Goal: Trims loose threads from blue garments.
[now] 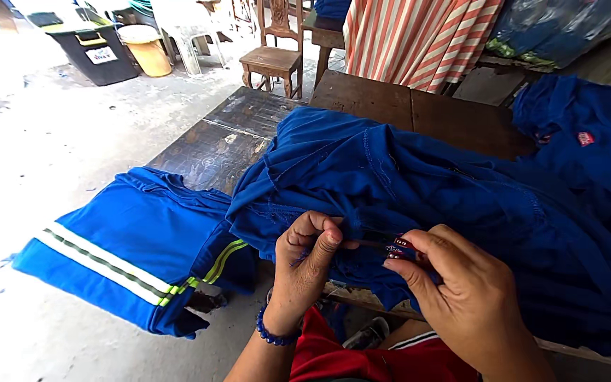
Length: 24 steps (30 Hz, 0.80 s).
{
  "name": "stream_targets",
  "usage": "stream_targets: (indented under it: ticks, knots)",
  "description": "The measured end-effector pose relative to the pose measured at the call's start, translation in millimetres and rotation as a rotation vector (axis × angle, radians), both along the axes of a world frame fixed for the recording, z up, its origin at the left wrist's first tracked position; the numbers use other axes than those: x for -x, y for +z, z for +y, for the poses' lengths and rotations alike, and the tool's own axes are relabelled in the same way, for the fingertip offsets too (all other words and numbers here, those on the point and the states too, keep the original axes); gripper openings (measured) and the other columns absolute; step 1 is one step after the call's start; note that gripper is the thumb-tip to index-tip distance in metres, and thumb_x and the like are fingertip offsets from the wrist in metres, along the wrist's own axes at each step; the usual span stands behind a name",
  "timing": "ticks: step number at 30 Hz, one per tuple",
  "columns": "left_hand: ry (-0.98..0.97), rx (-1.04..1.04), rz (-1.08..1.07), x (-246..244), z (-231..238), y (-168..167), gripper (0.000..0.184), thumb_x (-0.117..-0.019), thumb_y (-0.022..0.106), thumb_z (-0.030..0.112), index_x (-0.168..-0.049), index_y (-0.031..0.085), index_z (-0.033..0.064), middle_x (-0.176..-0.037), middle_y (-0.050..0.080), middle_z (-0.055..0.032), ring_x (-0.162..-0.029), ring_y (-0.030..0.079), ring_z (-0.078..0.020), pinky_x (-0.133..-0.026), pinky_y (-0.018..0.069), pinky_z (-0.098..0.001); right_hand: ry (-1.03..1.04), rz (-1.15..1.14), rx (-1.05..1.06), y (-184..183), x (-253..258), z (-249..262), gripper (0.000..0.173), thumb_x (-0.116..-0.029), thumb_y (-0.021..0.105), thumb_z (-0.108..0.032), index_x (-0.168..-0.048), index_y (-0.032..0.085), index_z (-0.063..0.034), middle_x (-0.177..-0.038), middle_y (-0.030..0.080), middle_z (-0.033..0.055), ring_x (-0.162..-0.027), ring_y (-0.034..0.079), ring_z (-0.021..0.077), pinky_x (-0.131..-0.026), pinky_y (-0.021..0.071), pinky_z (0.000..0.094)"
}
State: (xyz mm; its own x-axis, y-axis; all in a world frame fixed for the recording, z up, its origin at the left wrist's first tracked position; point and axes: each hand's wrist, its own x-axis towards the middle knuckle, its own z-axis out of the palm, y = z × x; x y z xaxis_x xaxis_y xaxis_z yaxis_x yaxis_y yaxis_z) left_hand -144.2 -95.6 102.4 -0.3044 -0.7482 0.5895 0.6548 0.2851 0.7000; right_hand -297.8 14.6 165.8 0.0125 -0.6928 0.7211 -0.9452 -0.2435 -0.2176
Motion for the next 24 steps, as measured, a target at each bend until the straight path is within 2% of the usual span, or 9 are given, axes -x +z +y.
stream_targets:
  ticks: [5, 12, 15, 17, 19, 24]
  knots:
    - [0.109, 0.12, -0.08, -2.9, 3.5, 0.3, 0.012, -0.1047, 0.058, 0.024, -0.1, 0.067, 0.0176, -0.097, 0.072, 0.0076, -0.092, 0.072, -0.0051, -0.085, 0.0615, -0.0272, -0.066, 0.127, 0.06, -1.5, -8.9, -5.6, 0.032, -0.102, 0.063, -0.029, -0.101, 0.074, 0.0011, -0.082, 0.068, 0.0123, -0.075, 0.063, 0.0163, -0.066, 0.0485, 0.0221]
    - [0.241, 0.276, -0.18, -5.6, 2.7, -2.5, 0.021, -0.1072, 0.052, 0.031, -0.098, 0.061, 0.0139, -0.094, 0.069, 0.0066, -0.093, 0.069, -0.0013, -0.084, 0.0598, -0.0242, -0.111, 0.185, 0.093, -2.9, -12.7, -5.0, 0.028, -0.1028, 0.061, -0.023, -0.099, 0.075, 0.001, -0.079, 0.068, 0.0122, -0.072, 0.064, 0.0188, -0.064, 0.0483, 0.0246]
    - [0.243, 0.258, -0.156, -5.2, 2.8, -2.3, 0.024, -0.1092, 0.046, 0.033, -0.099, 0.059, 0.016, -0.096, 0.07, 0.0073, -0.094, 0.07, -0.0025, -0.085, 0.0606, -0.0254, -0.119, 0.151, 0.085, -2.6, -9.8, -1.2, 0.029, -0.103, 0.061, -0.024, -0.099, 0.075, 0.0015, -0.079, 0.069, 0.013, -0.073, 0.064, 0.0179, -0.065, 0.0488, 0.0236]
    - [0.223, 0.213, -0.143, -5.6, 3.6, -1.2, 0.023, -0.1098, 0.044, 0.034, -0.098, 0.057, 0.0187, -0.097, 0.071, 0.0079, -0.095, 0.072, -0.0045, -0.085, 0.0613, -0.027, -0.104, 0.119, 0.073, -3.2, -6.4, 1.2, 0.031, -0.1033, 0.061, -0.027, -0.099, 0.073, 0.0017, -0.078, 0.066, 0.0119, -0.072, 0.061, 0.0155, -0.064, 0.0461, 0.0215]
    - [0.22, 0.195, -0.137, -5.2, 4.3, -0.6, 0.023, -0.11, 0.043, 0.034, -0.098, 0.056, 0.019, -0.096, 0.071, 0.0076, -0.094, 0.072, -0.0052, -0.084, 0.0615, -0.0275, -0.096, 0.122, 0.071, -4.9, -4.6, 1.8, 0.032, -0.1031, 0.061, -0.029, -0.1, 0.072, 0.0016, -0.077, 0.063, 0.0109, -0.071, 0.059, 0.0155, -0.063, 0.0447, 0.0217]
    - [0.266, 0.255, -0.163, -4.2, 4.8, 0.4, 0.025, -0.1099, 0.043, 0.036, -0.098, 0.056, 0.0185, -0.098, 0.071, 0.0083, -0.096, 0.071, -0.0032, -0.086, 0.0614, -0.0262, -0.102, 0.155, 0.092, -8.1, -7.9, -3.8, 0.031, -0.1024, 0.062, -0.027, -0.101, 0.075, 0.0013, -0.079, 0.066, 0.0119, -0.071, 0.062, 0.0176, -0.063, 0.0469, 0.0238]
